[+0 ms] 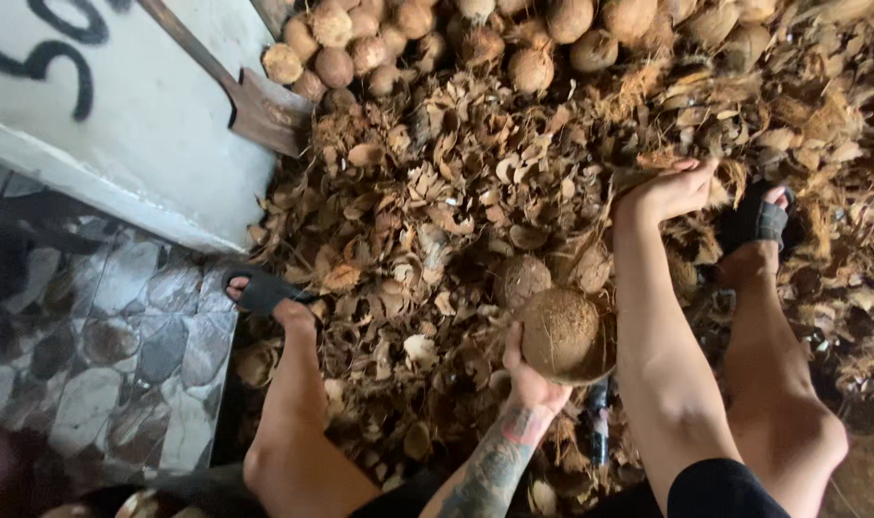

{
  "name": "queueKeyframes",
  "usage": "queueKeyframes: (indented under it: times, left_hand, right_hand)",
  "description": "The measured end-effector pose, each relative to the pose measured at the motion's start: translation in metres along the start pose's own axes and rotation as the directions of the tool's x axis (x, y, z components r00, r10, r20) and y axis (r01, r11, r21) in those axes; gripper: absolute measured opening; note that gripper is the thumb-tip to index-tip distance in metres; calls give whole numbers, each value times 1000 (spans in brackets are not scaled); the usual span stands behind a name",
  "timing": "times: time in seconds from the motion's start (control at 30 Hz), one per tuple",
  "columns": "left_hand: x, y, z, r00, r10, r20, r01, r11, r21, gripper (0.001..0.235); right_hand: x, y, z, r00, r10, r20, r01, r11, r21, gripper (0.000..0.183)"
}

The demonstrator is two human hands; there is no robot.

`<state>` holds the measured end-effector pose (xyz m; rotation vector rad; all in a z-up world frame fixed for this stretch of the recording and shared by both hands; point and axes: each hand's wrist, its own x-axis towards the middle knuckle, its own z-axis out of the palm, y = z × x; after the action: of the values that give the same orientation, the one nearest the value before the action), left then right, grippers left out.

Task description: The person sits on the floor and uses a curved knife to peel the husk off a coconut. They rotate the coconut in their hands to remove the outer layer and then place the peeled coconut into a bucket.

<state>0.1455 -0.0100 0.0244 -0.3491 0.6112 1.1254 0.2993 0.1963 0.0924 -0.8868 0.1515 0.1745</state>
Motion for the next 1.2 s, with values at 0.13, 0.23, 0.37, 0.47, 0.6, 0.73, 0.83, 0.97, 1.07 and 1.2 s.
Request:
queueKeyframes:
  times: [0.13,0.23,0.37,0.47,0.6,0.73,0.83,0.97,1.07,1.2]
  left_hand:
    - [6,12,4,998,-69,2,69,998,-13,72]
    - [48,53,-49,993,-104,55,102,994,39,68]
    - [80,125,-87,982,-188,23,161,889,428,67]
    - [36,126,-39,975,-214,54,137,778,613,78]
    - [30,131,-54,930,-277,240,51,746,664,93]
    - [24,128,-66,911,-257,323,-6,774,633,88]
    - [26,129,-92,974,-182,134,-11,555,832,82]
    - [27,86,-107,955,-106,276,-64,837,544,78]
    - [26,56,-106,930,-5,367,-83,971,225,79]
    - [3,71,-114,800,-219,559,283,959,-30,105]
  right_hand:
    - [40,26,-16,970,106,217,-78,988,-135,35]
    - [7,6,-58,746,562,358,-422,814,-400,52]
    - [-3,20,-152,529,719,451,-284,651,-704,42]
    - [-73,-39,-132,391,752,530,-264,644,-718,27]
    - [-90,-19,-153,605,623,496,-274,748,-605,45]
    - [-98,-21,-161,624,634,456,-455,770,-447,47]
    - [-104,-27,-154,638,632,441,-472,773,-425,50]
    - [-102,-34,-124,761,627,165,-554,761,-339,44]
    - [-76,-29,-103,763,646,19,-641,760,-107,52]
    - [-9,-25,-83,718,679,154,-673,734,-96,63]
